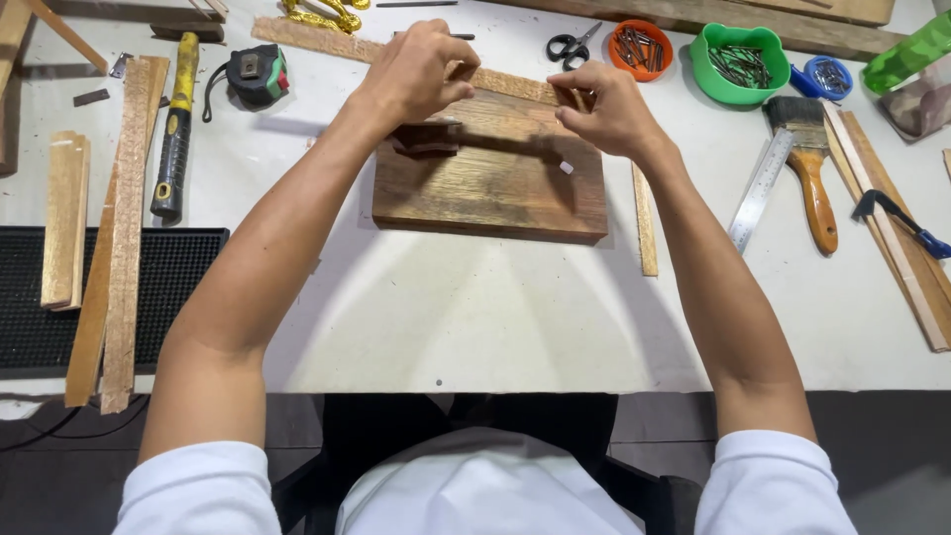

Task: The person measures thin wood strips against a steel ruler, marks them with a pencil, and cuts a strip with a small knife. They then position the strips on a wooden board and hammer nails through them to attach the strips, forming a frame on the board.

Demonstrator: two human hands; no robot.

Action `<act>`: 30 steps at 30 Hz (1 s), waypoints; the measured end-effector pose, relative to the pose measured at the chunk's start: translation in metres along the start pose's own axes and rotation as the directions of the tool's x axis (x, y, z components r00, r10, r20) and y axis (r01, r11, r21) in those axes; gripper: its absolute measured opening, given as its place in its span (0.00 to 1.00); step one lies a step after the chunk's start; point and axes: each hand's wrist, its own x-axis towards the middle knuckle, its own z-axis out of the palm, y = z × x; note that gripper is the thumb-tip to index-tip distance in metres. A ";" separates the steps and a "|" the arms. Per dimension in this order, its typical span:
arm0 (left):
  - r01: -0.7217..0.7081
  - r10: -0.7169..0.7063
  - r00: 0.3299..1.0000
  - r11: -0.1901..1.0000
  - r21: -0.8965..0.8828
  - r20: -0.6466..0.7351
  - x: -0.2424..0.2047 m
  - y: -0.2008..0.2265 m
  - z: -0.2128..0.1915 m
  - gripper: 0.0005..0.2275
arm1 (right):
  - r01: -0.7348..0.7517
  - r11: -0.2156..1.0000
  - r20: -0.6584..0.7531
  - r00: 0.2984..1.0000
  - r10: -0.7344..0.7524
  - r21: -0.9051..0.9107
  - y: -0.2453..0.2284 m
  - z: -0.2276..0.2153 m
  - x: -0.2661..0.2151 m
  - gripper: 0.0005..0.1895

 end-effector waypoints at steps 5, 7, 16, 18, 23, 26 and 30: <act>0.290 -0.238 0.921 0.948 -0.134 0.309 0.006 -0.003 0.015 0.12 | -0.074 0.994 0.005 0.997 0.075 -0.076 0.043 0.033 0.005 0.17; 0.329 -0.256 0.896 0.932 -0.154 0.363 0.005 -0.007 0.016 0.10 | -0.076 0.993 0.024 0.997 0.079 -0.092 0.054 0.041 0.005 0.19; 0.287 -0.227 0.911 0.949 -0.132 0.344 0.011 -0.020 0.028 0.06 | -0.023 0.984 -0.083 0.997 0.009 -0.179 0.085 0.069 -0.007 0.18; 0.289 -0.238 0.909 0.951 -0.108 0.343 0.012 -0.020 0.029 0.06 | -0.075 0.986 -0.093 0.994 0.062 -0.150 0.085 0.070 -0.008 0.18; 0.242 -0.199 0.909 0.967 -0.074 0.366 0.004 -0.016 0.024 0.07 | -0.069 0.984 -0.062 0.996 0.060 -0.166 0.082 0.068 -0.009 0.17; 0.390 -0.301 0.845 0.913 -0.123 0.442 -0.002 -0.011 0.009 0.11 | -0.014 0.967 -0.061 0.998 -0.002 -0.254 0.075 0.065 -0.004 0.19; 0.274 -0.202 0.911 0.948 -0.163 0.361 -0.025 -0.008 -0.008 0.12 | 0.066 0.961 -0.078 0.993 -0.090 -0.270 0.046 0.070 0.008 0.18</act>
